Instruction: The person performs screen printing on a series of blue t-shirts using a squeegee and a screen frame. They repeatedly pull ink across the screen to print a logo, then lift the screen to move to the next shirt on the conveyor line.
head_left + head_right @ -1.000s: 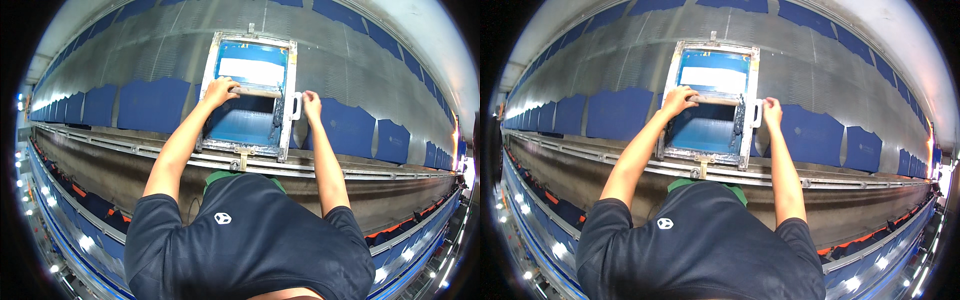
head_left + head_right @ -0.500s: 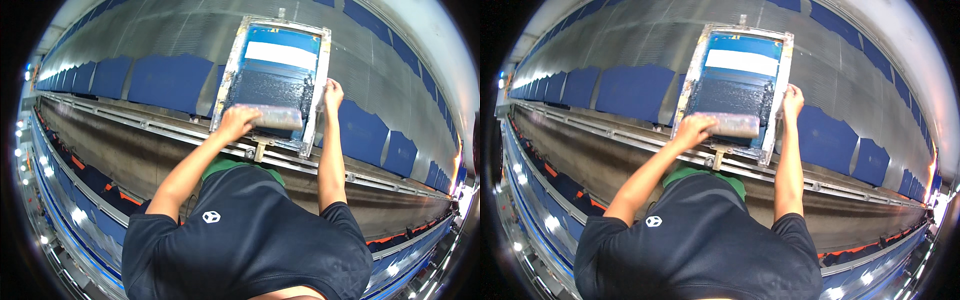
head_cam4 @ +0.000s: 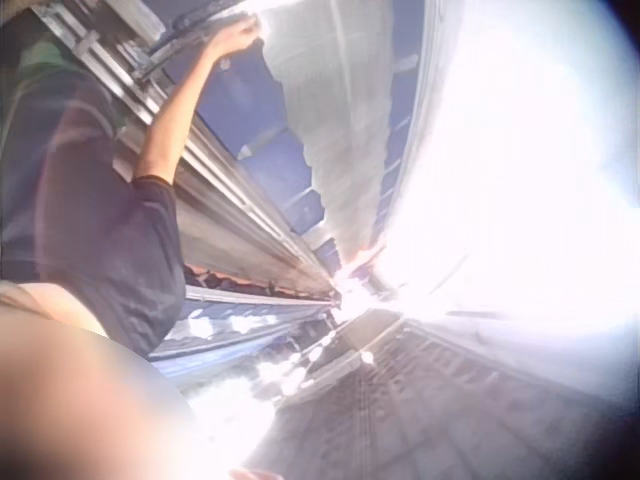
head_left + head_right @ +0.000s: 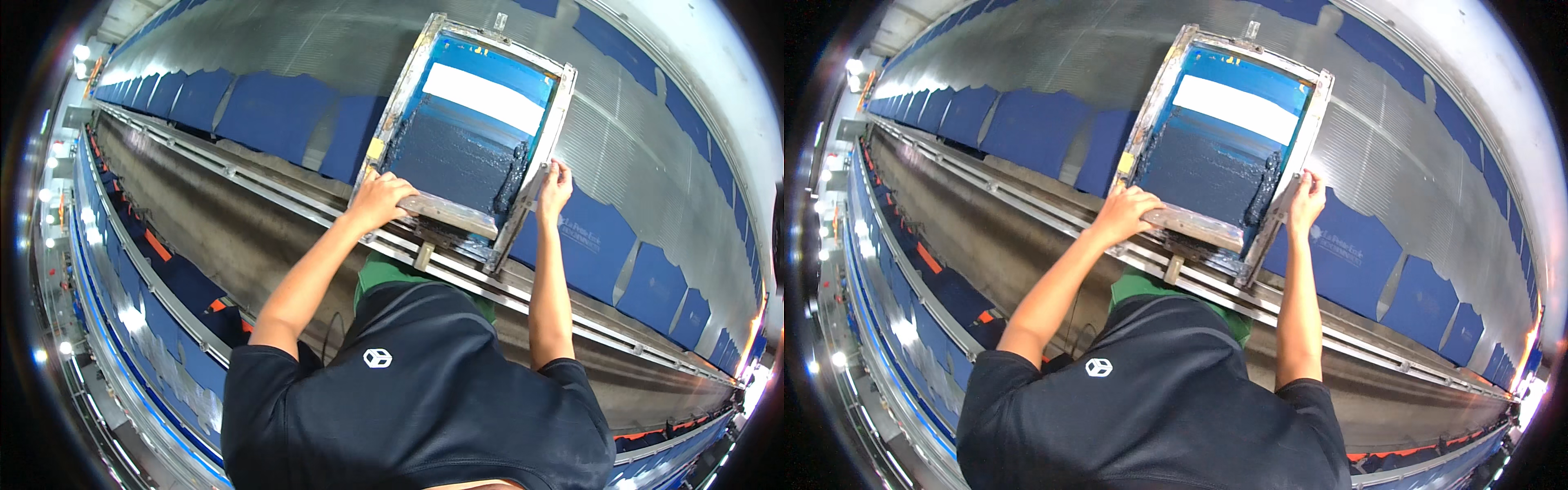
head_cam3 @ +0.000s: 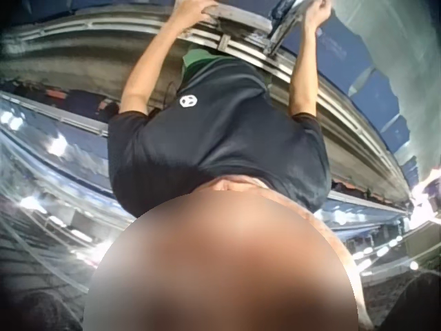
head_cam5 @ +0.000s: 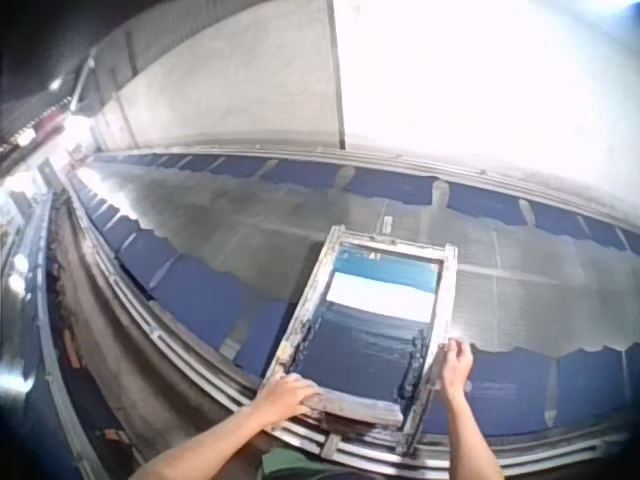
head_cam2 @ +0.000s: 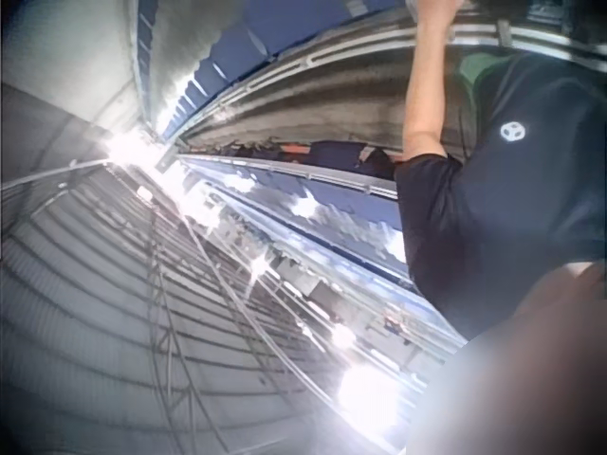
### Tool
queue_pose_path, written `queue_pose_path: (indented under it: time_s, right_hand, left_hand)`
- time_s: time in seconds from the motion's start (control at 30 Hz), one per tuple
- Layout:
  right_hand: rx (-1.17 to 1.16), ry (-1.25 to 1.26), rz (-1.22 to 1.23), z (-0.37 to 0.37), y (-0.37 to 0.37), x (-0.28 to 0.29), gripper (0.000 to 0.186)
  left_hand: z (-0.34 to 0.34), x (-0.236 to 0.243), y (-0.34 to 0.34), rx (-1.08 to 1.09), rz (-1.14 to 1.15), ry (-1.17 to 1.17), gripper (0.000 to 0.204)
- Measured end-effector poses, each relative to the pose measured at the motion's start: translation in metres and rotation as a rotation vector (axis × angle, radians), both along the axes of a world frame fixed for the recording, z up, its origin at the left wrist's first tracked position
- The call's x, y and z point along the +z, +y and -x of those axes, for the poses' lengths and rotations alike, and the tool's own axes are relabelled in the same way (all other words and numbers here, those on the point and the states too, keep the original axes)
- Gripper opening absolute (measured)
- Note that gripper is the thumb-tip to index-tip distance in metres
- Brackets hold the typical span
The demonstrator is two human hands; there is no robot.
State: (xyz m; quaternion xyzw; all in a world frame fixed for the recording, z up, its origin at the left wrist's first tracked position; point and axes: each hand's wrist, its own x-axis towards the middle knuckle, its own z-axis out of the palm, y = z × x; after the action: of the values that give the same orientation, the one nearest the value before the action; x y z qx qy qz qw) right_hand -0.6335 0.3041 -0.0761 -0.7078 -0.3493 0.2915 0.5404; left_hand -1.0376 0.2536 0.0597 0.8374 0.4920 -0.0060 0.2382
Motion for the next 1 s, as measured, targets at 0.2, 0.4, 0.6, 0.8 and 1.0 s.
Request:
queue_pose_path:
  time_s: [0.2,0.4,0.6,0.8,1.0]
  right_hand:
    - [-0.052,-0.104,0.083,0.018,0.003,0.015,0.022]
    - [-0.084,-0.248,0.149,0.011,0.000,0.011,0.023]
    - [0.104,-0.313,0.277,-0.016,-0.004,0.014,0.033]
    - [0.541,-0.774,0.184,0.006,0.047,0.136,0.058]
    - [0.752,-0.727,0.578,0.036,0.102,0.114,0.042]
  left_hand:
    - [0.007,0.000,0.004,-0.145,-0.061,0.014,0.064]
    - [0.007,-0.013,0.003,-0.047,-0.034,-0.022,0.067]
    - [-0.037,-0.007,0.119,-0.116,-0.089,-0.117,0.053]
    - [-0.062,-0.017,0.248,-0.160,0.108,0.103,0.050]
    - [-0.068,-0.034,0.253,-0.124,0.097,0.061,0.047]
